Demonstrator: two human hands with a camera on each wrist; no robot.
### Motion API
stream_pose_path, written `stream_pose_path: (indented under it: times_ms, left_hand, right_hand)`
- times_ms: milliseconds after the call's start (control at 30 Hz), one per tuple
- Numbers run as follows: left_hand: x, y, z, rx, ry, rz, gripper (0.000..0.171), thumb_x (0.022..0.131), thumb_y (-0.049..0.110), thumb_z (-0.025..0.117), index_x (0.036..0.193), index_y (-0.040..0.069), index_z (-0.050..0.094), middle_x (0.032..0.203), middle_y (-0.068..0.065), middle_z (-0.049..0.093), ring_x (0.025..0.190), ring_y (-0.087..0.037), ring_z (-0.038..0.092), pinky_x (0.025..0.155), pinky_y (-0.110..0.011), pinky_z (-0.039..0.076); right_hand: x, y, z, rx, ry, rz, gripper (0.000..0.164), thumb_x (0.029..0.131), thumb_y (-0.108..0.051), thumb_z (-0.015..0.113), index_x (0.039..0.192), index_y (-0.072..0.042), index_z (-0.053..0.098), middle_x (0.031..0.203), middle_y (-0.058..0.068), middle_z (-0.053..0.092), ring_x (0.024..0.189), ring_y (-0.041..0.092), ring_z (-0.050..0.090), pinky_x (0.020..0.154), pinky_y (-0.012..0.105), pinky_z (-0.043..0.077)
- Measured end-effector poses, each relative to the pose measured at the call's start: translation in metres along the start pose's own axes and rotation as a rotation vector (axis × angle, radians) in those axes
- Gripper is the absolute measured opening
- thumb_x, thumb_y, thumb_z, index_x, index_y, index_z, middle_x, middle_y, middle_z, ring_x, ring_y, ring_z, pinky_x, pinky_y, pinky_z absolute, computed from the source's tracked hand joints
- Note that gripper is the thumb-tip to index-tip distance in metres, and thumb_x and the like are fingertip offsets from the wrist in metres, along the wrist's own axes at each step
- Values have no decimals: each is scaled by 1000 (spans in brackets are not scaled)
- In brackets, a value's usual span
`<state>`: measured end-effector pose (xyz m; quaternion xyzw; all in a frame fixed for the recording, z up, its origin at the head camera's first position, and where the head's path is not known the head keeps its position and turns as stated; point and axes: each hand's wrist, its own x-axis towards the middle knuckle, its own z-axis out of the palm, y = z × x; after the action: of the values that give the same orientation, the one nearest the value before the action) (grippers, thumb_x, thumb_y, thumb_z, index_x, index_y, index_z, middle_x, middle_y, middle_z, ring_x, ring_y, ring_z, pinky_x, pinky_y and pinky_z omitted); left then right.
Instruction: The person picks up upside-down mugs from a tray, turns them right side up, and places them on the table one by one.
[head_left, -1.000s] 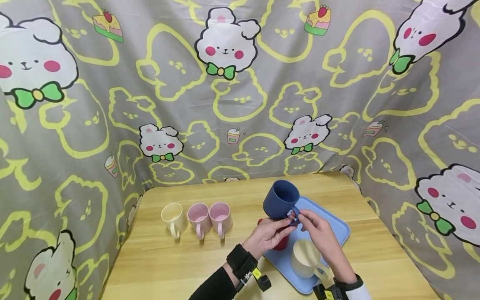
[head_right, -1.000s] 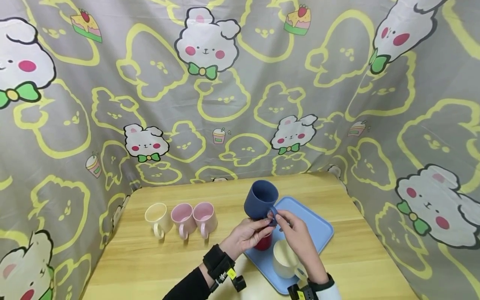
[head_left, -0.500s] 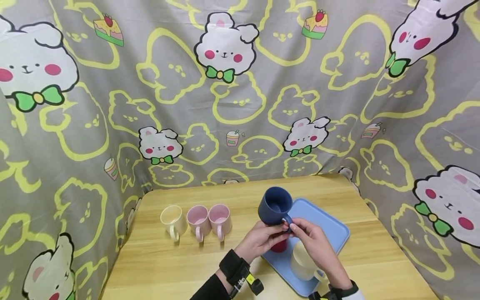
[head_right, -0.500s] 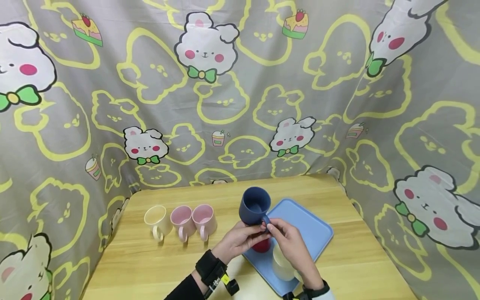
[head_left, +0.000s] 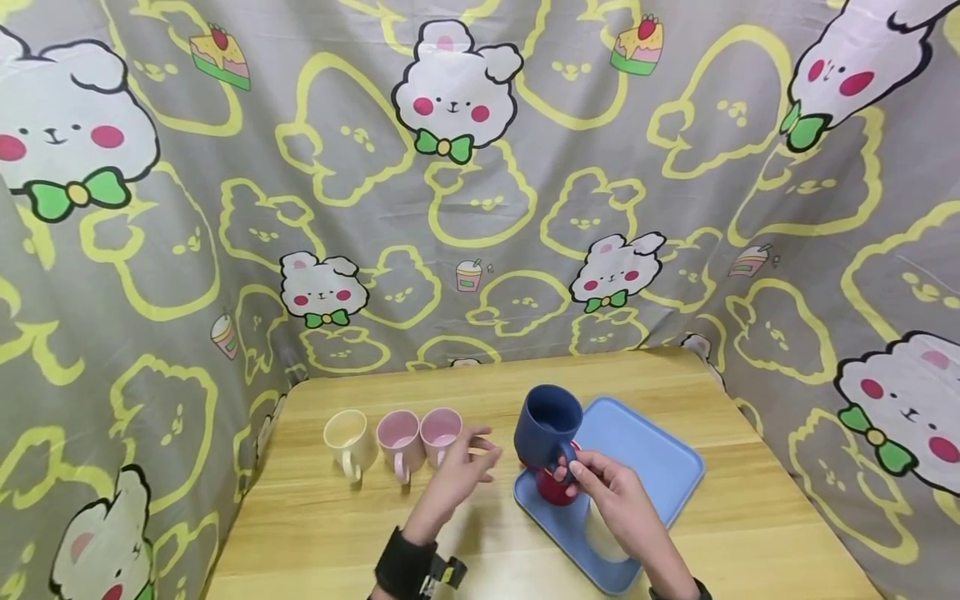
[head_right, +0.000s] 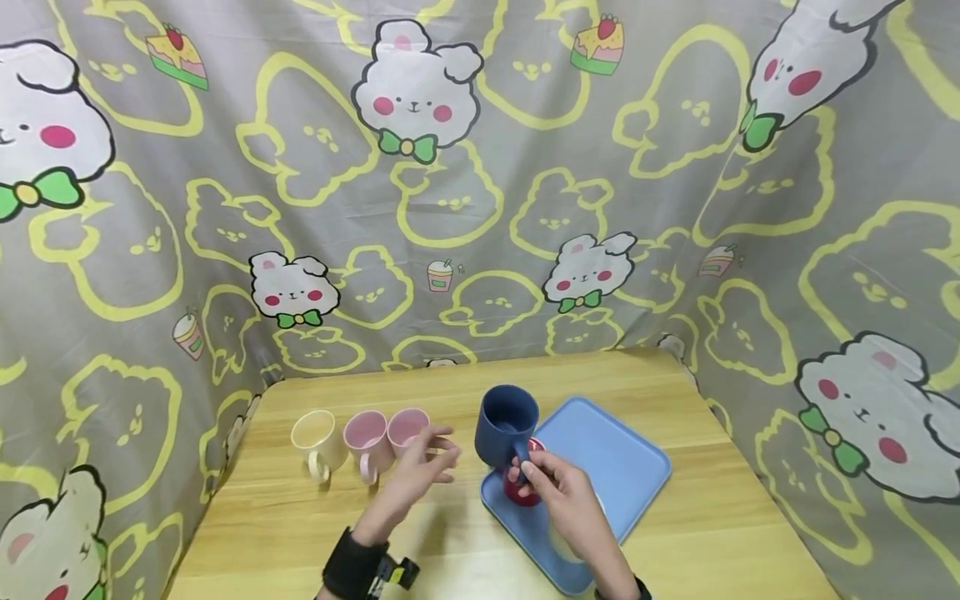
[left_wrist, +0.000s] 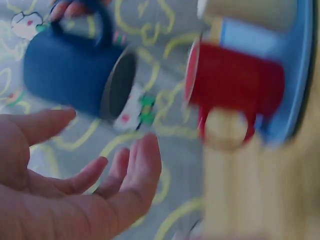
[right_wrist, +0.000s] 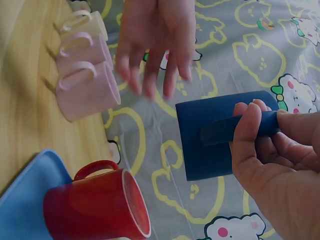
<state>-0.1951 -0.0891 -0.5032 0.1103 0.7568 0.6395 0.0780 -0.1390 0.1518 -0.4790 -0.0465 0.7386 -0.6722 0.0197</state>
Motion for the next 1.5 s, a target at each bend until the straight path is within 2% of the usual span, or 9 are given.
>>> stream_pose_path:
  times_ms: [133,200,300,433,667,900,1100,1333,1500]
  left_hand:
    - [-21,3,-19,465,299,108,38,96,12,69,127,-4,56,111,-19,60,98,-30,59,85,-45,53]
    - [-28,2,-24,615,418,120,36,93,10,71,124,-4,59,109,-19,61,100,-34,58,86,-49,51]
    - [-34,0,-30,687,524,124,35,92,8,72,122,-5,60,105,-18,60,99,-37,57,84,-53,51]
    - [-37,-1,-36,694,601,130,32,93,10,72,119,-5,61,108,-20,60,100,-41,57,84,-55,50]
    - [-39,-2,-41,697,635,99,30,94,9,71,120,-4,62,113,-21,61,101,-44,57,84,-56,49]
    - [-38,-6,-41,714,644,101,29,96,12,69,119,-4,62,112,-21,62,104,-45,57,85,-57,49]
    - [-37,-8,-39,731,635,108,26,95,13,70,114,-4,62,109,-21,61,100,-46,56,81,-57,48]
    - [-37,-11,-36,736,622,124,23,94,11,71,110,-3,63,104,-17,60,99,-42,56,84,-55,47]
    - [-37,-12,-33,721,600,121,22,94,8,70,111,-3,63,104,-16,61,101,-40,57,85,-53,49]
  right_hand:
    - [-8,6,6,-25,-53,-38,25,104,-11,57,111,12,65,101,19,72,81,11,66,76,24,58]
    - [-11,11,12,-16,-94,-81,25,104,-9,56,111,14,64,101,21,72,81,10,67,74,24,58]
    - [-15,19,24,16,-171,-124,25,104,-7,55,112,15,63,102,22,71,82,8,66,73,25,59]
    - [-15,33,44,20,-254,-119,24,104,-8,55,111,13,65,101,18,72,80,4,64,73,26,59]
    - [-15,69,81,33,-345,-6,20,104,-6,56,106,10,68,97,21,73,78,7,65,70,26,58]
    - [-17,97,107,79,-323,18,17,101,-3,59,103,10,69,95,16,74,80,5,65,69,24,59]
    - [-12,105,123,47,-286,36,15,100,-6,61,100,6,71,92,9,74,80,8,66,70,23,58]
    - [-8,110,140,95,-295,91,13,98,-2,64,99,9,71,93,16,74,78,14,69,70,26,59]
    - [-3,114,151,109,-253,120,11,97,-3,66,97,7,71,92,15,74,79,17,71,70,27,60]
